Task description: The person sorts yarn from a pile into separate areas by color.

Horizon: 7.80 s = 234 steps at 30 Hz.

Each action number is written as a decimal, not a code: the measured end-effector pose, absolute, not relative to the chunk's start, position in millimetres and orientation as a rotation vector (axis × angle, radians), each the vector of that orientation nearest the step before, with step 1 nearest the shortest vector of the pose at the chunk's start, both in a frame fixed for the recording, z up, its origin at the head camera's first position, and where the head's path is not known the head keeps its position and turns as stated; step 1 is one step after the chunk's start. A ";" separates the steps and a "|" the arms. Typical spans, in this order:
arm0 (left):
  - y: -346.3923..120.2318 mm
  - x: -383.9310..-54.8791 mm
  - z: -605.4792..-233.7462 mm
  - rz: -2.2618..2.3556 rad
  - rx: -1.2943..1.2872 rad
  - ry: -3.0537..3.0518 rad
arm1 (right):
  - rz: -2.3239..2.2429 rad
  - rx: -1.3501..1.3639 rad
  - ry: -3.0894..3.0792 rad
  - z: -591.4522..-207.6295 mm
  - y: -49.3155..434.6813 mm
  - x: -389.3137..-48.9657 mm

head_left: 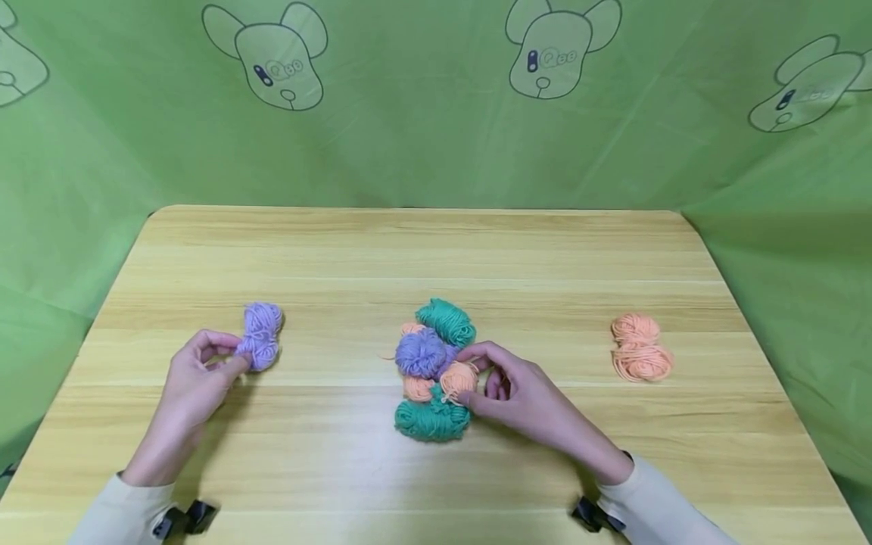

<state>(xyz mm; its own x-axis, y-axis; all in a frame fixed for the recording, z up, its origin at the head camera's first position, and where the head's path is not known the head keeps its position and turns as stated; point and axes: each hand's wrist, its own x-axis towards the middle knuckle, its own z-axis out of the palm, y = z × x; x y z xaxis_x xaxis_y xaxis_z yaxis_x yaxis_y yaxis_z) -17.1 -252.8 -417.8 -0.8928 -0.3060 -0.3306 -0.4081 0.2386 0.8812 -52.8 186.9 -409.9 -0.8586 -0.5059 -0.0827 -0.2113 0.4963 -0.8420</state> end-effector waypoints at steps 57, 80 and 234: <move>-206.7 -10.9 -395.0 1.863 -0.151 2.611 | -1.401 -0.497 2.507 -397.3 198.3 -54.8; -177.5 -25.1 -405.8 1.862 0.032 2.466 | -1.414 -0.353 2.594 -391.7 237.9 -65.2; -143.7 -53.7 -403.8 1.853 0.037 2.318 | -1.138 -0.415 3.028 -394.4 307.9 -85.8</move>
<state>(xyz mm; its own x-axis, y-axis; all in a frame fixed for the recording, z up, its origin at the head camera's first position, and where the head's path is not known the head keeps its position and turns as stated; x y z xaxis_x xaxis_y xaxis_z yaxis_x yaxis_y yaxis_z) -53.7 -143.7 -403.8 -0.9847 0.1271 -0.1194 -0.0884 0.2258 0.9701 -85.8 307.9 -394.4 -0.9606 -0.1940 0.1991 -0.2771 0.7251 -0.6304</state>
